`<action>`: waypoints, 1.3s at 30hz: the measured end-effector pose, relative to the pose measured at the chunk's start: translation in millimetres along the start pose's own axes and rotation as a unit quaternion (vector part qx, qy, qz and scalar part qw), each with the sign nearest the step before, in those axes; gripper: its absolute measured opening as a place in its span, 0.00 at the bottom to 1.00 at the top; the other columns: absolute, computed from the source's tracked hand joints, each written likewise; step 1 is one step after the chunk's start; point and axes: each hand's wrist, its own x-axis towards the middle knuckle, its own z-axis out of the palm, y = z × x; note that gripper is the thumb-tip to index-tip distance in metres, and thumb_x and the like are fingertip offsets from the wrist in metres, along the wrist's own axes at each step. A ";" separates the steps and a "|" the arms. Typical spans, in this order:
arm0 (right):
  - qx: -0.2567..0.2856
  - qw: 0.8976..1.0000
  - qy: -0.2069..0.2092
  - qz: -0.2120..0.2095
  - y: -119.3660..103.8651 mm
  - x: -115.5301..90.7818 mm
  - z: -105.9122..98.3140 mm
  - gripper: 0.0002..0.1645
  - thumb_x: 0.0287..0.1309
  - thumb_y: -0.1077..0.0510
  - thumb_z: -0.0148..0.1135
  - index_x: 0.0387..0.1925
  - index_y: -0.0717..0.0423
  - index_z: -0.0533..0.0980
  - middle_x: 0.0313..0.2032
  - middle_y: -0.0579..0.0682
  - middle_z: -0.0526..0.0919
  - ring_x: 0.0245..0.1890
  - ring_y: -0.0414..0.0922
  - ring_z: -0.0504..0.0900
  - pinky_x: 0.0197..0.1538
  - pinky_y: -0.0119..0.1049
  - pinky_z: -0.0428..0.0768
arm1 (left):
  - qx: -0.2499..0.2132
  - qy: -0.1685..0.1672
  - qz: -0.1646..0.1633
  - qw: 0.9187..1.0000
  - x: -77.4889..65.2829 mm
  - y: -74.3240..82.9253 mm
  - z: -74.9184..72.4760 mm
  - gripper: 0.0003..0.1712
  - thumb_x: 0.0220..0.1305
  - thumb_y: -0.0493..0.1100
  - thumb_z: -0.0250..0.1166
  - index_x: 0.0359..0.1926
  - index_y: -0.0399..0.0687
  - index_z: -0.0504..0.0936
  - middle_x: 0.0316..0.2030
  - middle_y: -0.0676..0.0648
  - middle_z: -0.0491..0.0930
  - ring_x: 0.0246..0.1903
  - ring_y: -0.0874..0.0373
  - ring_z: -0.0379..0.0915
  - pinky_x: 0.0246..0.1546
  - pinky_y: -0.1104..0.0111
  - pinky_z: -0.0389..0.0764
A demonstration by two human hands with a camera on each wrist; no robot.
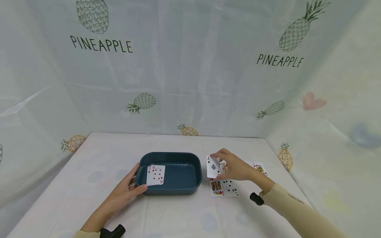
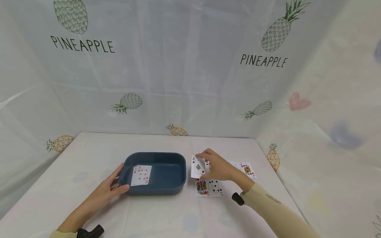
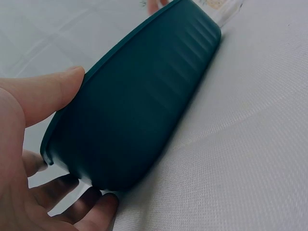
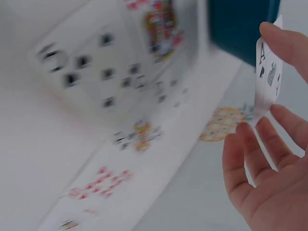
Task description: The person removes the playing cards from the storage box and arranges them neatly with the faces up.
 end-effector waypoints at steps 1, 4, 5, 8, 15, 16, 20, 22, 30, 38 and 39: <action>0.001 1.000 -0.005 0.000 5.6 -6.0 -0.2 0.51 0.50 0.54 0.86 0.74 0.55 0.72 0.64 0.51 0.74 0.59 0.53 0.78 0.53 0.50 0.86 | 0.003 0.001 0.000 1.000 0.0 0.3 0.1 0.60 0.70 0.57 0.72 0.87 0.64 0.40 0.83 0.32 0.45 0.76 0.31 0.61 0.69 0.49 0.76; -0.002 1.000 -0.017 0.003 21.6 -23.2 0.8 0.50 0.51 0.53 0.86 0.74 0.54 0.73 0.63 0.49 0.74 0.58 0.51 0.78 0.53 0.49 0.85 | 0.007 0.004 0.001 1.000 -0.2 1.1 0.4 0.60 0.70 0.57 0.72 0.87 0.64 0.40 0.83 0.32 0.46 0.76 0.32 0.62 0.69 0.49 0.76; -0.002 1.000 -0.020 0.003 26.8 -28.6 1.1 0.50 0.51 0.53 0.86 0.73 0.54 0.73 0.63 0.48 0.74 0.58 0.51 0.78 0.53 0.48 0.85 | 0.008 0.004 0.001 1.000 -0.1 1.2 0.5 0.60 0.70 0.57 0.72 0.87 0.64 0.40 0.83 0.32 0.46 0.76 0.32 0.62 0.69 0.49 0.76; -0.008 1.000 -0.023 0.002 41.3 -43.7 1.5 0.49 0.49 0.54 0.87 0.72 0.53 0.74 0.62 0.48 0.75 0.56 0.48 0.78 0.52 0.44 0.85 | 0.008 0.005 0.002 1.000 0.5 1.1 1.0 0.60 0.71 0.57 0.72 0.87 0.63 0.40 0.83 0.32 0.47 0.76 0.32 0.62 0.69 0.49 0.76; -0.005 0.999 -0.029 0.012 66.0 -72.0 -3.3 0.47 0.47 0.56 0.87 0.69 0.56 0.75 0.60 0.51 0.74 0.54 0.50 0.77 0.48 0.40 0.84 | 0.012 0.008 0.000 1.000 1.5 0.2 1.9 0.60 0.70 0.58 0.72 0.87 0.63 0.40 0.83 0.32 0.47 0.76 0.32 0.62 0.69 0.49 0.75; -0.004 0.999 -0.031 0.015 68.7 -74.8 -4.0 0.47 0.47 0.57 0.87 0.69 0.57 0.75 0.60 0.52 0.74 0.54 0.51 0.76 0.48 0.40 0.84 | 0.012 0.009 0.000 1.000 1.3 0.3 1.9 0.60 0.70 0.57 0.72 0.87 0.63 0.40 0.83 0.32 0.47 0.76 0.32 0.62 0.69 0.49 0.75; -0.010 0.998 -0.041 0.036 77.0 -82.4 -5.8 0.48 0.46 0.55 0.87 0.70 0.56 0.76 0.60 0.52 0.73 0.56 0.52 0.75 0.50 0.41 0.84 | 0.013 0.010 -0.001 1.000 0.6 0.6 1.6 0.60 0.71 0.57 0.72 0.87 0.62 0.40 0.83 0.32 0.47 0.76 0.32 0.62 0.69 0.49 0.75; -0.013 0.998 -0.045 0.045 80.4 -85.0 -5.9 0.49 0.45 0.55 0.87 0.70 0.55 0.76 0.60 0.52 0.72 0.56 0.52 0.74 0.50 0.41 0.83 | 0.014 0.010 -0.001 1.000 0.4 0.9 1.7 0.60 0.71 0.57 0.72 0.87 0.62 0.40 0.83 0.32 0.47 0.76 0.32 0.62 0.69 0.49 0.75; -0.037 0.997 -0.056 0.038 88.3 -93.2 -3.5 0.47 0.42 0.53 0.87 0.67 0.53 0.79 0.56 0.49 0.74 0.48 0.46 0.71 0.43 0.32 0.74 | 0.008 0.009 -0.002 1.000 0.5 1.6 2.7 0.60 0.71 0.57 0.72 0.87 0.61 0.40 0.83 0.31 0.48 0.76 0.32 0.62 0.69 0.49 0.75; -0.030 0.997 -0.066 0.029 90.1 -91.8 -2.9 0.44 0.44 0.52 0.87 0.65 0.49 0.80 0.56 0.47 0.74 0.48 0.46 0.70 0.44 0.32 0.72 | 0.014 0.009 0.003 1.000 0.6 1.8 2.6 0.60 0.71 0.57 0.72 0.88 0.61 0.40 0.83 0.32 0.47 0.76 0.32 0.62 0.69 0.50 0.75; -0.029 0.997 -0.067 0.028 90.4 -91.8 -2.8 0.43 0.44 0.52 0.87 0.64 0.49 0.80 0.56 0.47 0.74 0.48 0.46 0.70 0.44 0.32 0.72 | 0.014 0.008 0.003 1.000 0.6 1.5 2.5 0.60 0.71 0.57 0.72 0.88 0.60 0.40 0.83 0.32 0.47 0.76 0.33 0.62 0.69 0.50 0.75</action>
